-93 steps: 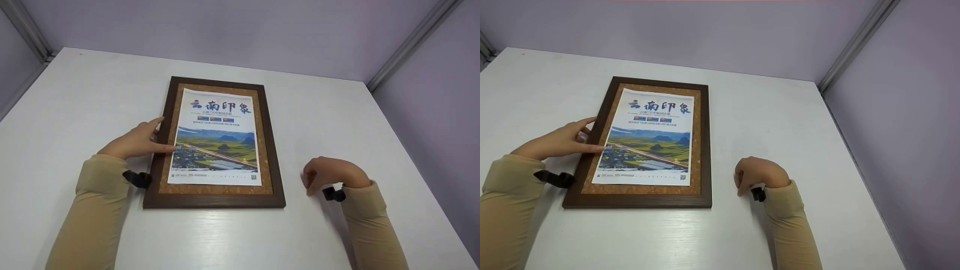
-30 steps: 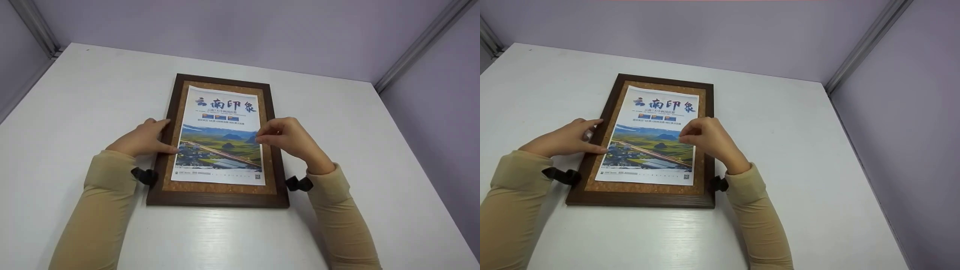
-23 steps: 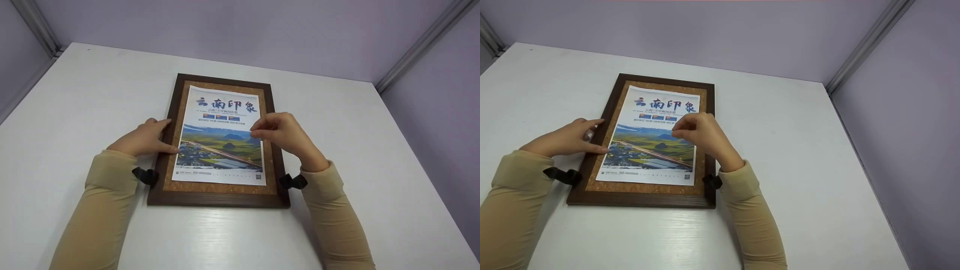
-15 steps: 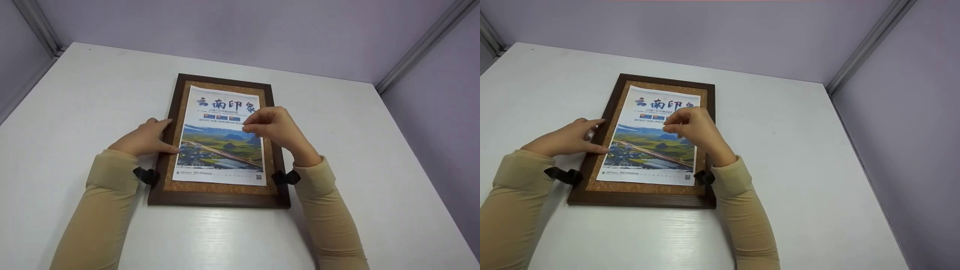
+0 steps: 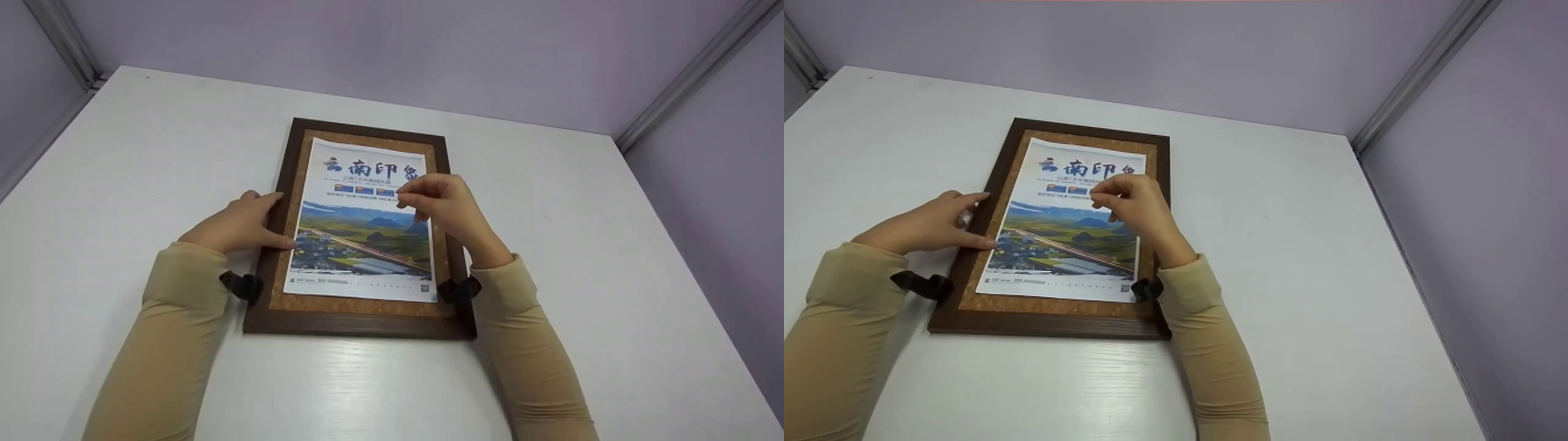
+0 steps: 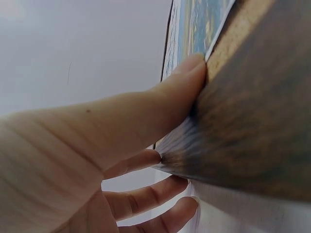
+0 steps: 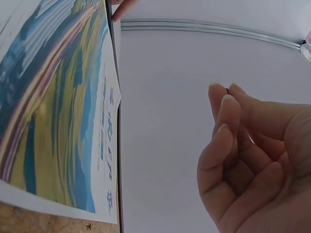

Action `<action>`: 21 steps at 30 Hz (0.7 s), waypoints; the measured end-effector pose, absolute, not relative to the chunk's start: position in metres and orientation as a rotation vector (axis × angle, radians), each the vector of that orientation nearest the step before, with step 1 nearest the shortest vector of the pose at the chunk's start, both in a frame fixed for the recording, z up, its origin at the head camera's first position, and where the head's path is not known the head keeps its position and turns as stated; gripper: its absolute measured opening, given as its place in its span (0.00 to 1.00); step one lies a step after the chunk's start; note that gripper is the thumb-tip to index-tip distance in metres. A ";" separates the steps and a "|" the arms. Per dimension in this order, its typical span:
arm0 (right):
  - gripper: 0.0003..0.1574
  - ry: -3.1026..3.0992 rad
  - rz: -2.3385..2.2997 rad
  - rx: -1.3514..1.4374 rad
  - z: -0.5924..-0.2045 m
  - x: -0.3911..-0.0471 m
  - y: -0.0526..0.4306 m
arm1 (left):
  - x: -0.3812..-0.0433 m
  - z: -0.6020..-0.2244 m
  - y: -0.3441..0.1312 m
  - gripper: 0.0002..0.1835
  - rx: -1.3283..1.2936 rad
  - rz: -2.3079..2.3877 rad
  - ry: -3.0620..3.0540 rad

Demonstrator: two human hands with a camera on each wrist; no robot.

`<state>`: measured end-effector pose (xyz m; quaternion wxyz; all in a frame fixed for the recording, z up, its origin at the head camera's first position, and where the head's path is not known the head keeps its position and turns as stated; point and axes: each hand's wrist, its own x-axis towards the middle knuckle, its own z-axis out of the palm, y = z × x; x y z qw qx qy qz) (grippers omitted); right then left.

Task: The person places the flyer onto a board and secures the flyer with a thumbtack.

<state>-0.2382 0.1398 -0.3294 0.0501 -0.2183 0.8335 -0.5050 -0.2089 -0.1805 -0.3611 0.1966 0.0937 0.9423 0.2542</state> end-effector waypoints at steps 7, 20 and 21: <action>0.12 2.549 -1.529 -0.583 -0.340 -0.245 0.146 | -0.210 -0.365 -0.181 0.57 0.261 0.710 2.650; 0.12 2.556 -1.562 -0.494 -0.346 -0.256 0.147 | -0.212 -0.366 -0.180 0.58 0.230 0.739 2.628; 0.12 2.543 -1.580 -0.486 -0.347 -0.258 0.146 | -0.211 -0.366 -0.180 0.58 0.228 0.744 2.625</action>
